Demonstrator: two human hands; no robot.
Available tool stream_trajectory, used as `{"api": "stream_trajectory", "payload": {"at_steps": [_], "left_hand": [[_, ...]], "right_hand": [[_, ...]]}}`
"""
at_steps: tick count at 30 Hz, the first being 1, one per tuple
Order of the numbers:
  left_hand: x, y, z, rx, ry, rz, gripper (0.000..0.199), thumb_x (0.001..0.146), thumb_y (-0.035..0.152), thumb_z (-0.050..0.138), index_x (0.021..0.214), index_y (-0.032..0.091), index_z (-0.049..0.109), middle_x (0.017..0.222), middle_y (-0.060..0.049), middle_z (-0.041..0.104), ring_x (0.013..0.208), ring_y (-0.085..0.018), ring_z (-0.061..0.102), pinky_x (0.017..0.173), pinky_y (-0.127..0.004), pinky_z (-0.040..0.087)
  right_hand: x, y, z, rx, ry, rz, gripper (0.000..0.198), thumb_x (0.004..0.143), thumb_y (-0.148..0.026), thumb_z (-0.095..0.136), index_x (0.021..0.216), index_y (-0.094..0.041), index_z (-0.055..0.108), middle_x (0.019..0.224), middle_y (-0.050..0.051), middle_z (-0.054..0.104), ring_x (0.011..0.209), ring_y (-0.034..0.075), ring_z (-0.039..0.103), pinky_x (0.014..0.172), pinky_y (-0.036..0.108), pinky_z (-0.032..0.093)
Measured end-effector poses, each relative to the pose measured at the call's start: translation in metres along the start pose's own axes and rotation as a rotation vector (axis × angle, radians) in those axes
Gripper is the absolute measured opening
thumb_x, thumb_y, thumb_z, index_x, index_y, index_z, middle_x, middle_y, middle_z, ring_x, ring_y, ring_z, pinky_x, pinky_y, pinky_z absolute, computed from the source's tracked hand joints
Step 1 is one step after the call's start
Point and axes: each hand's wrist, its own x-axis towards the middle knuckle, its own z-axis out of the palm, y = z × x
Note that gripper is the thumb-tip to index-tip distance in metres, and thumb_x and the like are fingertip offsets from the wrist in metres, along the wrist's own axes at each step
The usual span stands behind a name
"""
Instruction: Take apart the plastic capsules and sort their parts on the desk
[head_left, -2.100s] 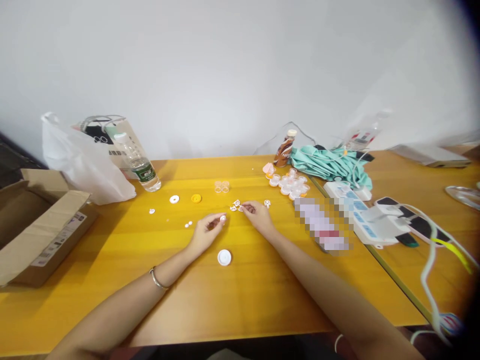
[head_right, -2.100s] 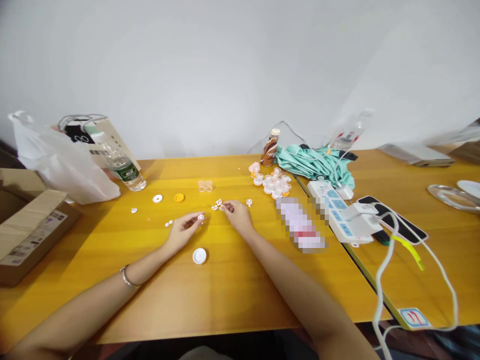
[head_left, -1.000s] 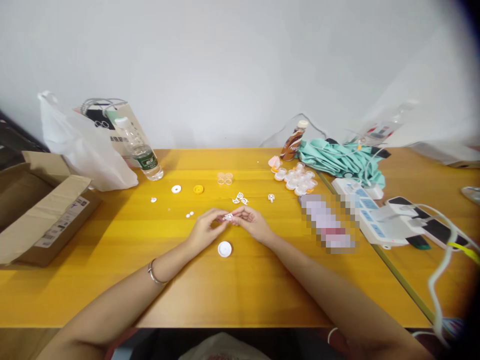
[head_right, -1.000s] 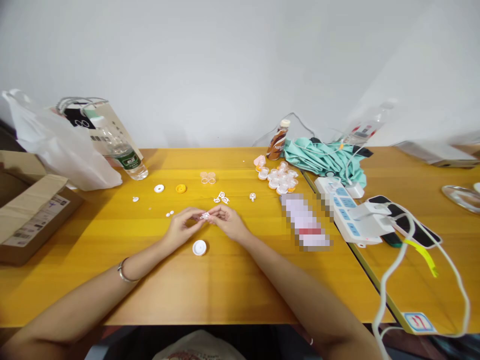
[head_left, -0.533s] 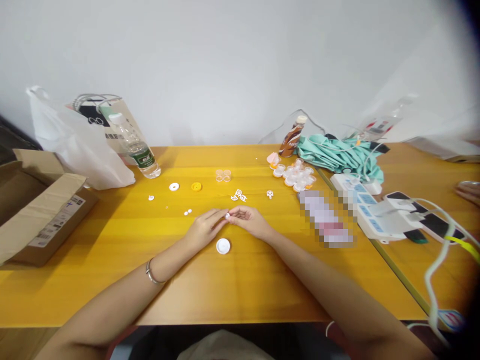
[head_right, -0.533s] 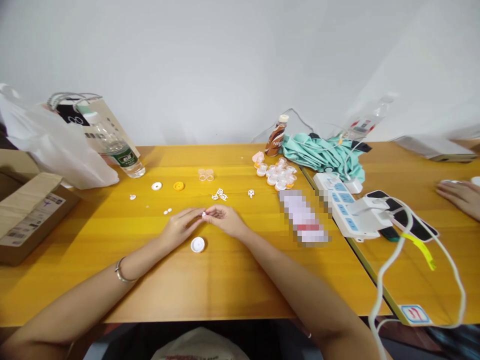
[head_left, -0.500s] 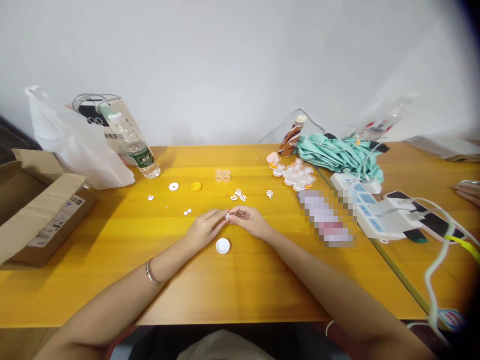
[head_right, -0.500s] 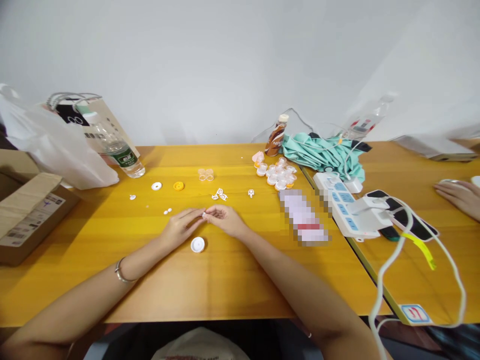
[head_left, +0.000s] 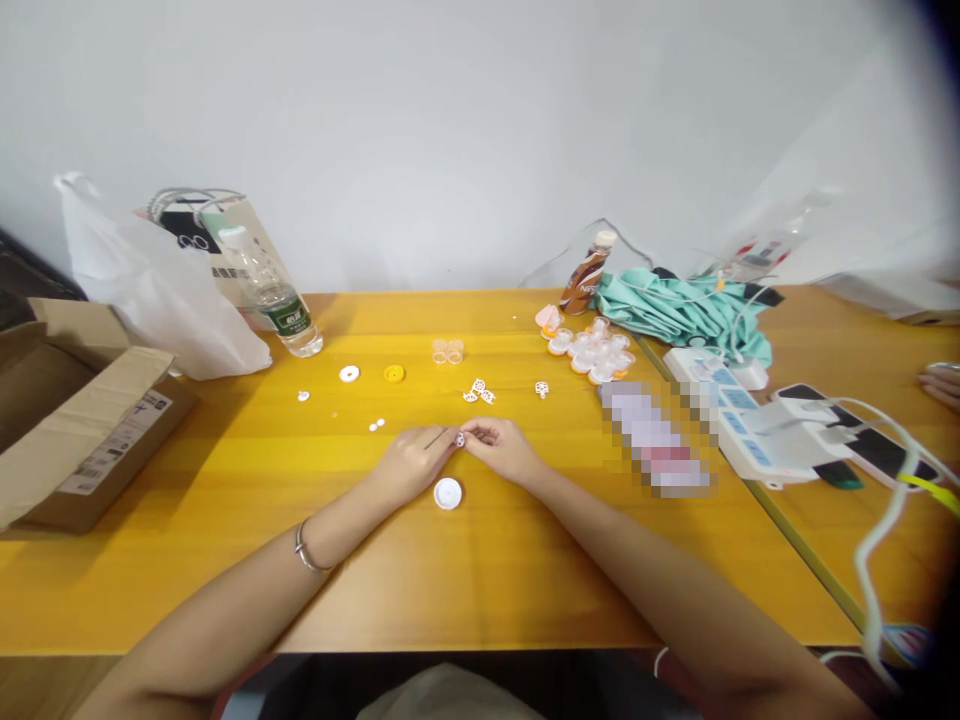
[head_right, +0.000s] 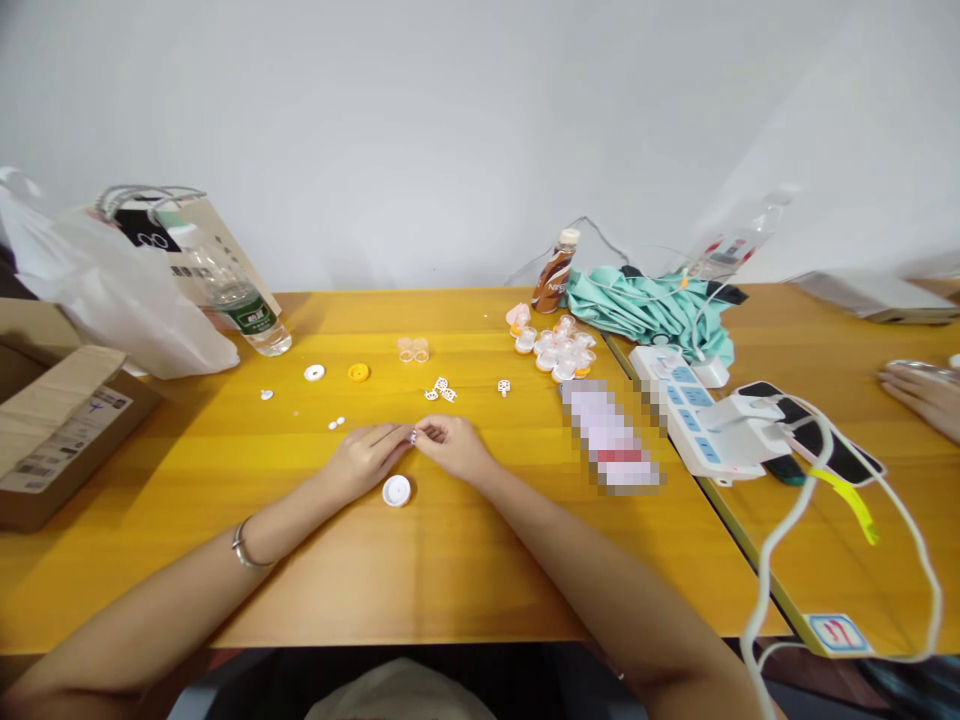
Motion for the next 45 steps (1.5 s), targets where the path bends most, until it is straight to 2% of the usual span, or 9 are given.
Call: {"api": "stream_trajectory", "payload": {"at_steps": [8,17,22,28,45], "left_hand": [[0.001,0.0001,-0.0014,-0.047,0.0,-0.024,0.022,0.092,0.024,0.039,0.102,0.016,0.057,0.09,-0.008,0.065,0.078,-0.016,0.062,0.072,-0.03,0.052],[0.0011,0.0005,-0.0016,-0.015,0.013,-0.031,0.021,0.092,0.026,0.039,0.094,0.016,0.058,0.076,-0.005,0.063,0.066,-0.014,0.059,0.063,-0.026,0.049],[0.0001,-0.0005,-0.0006,-0.052,0.029,-0.028,0.022,0.092,0.026,0.039,0.097,0.018,0.058,0.081,-0.005,0.064,0.068,-0.013,0.06,0.066,-0.024,0.049],[-0.0003,-0.0016,0.0038,0.001,0.042,0.001,0.021,0.091,0.024,0.04,0.098,0.018,0.058,0.083,-0.006,0.065,0.07,-0.013,0.061,0.066,-0.024,0.049],[0.0016,-0.0026,0.0053,0.085,0.081,0.052,0.018,0.09,0.021,0.043,0.098,0.016,0.059,0.084,-0.006,0.067,0.07,-0.015,0.063,0.064,-0.026,0.051]], "right_hand": [[0.0006,-0.0006,-0.0027,0.0,-0.033,-0.021,0.021,0.078,-0.036,0.055,0.078,-0.018,0.066,0.074,0.001,0.067,0.065,0.012,0.06,0.064,0.025,0.05],[0.0014,-0.0028,-0.0055,0.027,-0.086,-0.012,0.026,0.079,-0.041,0.054,0.074,-0.017,0.063,0.07,0.001,0.063,0.063,0.011,0.057,0.064,0.025,0.049],[0.0005,-0.0049,-0.0052,0.078,-0.081,-0.008,0.028,0.078,-0.044,0.055,0.074,-0.017,0.061,0.068,0.0,0.061,0.063,0.011,0.057,0.065,0.026,0.05],[0.0005,-0.0037,-0.0054,0.094,-0.087,-0.005,0.03,0.078,-0.047,0.055,0.073,-0.018,0.06,0.068,0.0,0.061,0.064,0.012,0.057,0.066,0.027,0.049],[0.0003,-0.0066,-0.0045,0.101,-0.051,-0.008,0.023,0.078,-0.038,0.055,0.068,-0.017,0.059,0.064,0.0,0.058,0.062,0.012,0.055,0.065,0.027,0.047]]}}
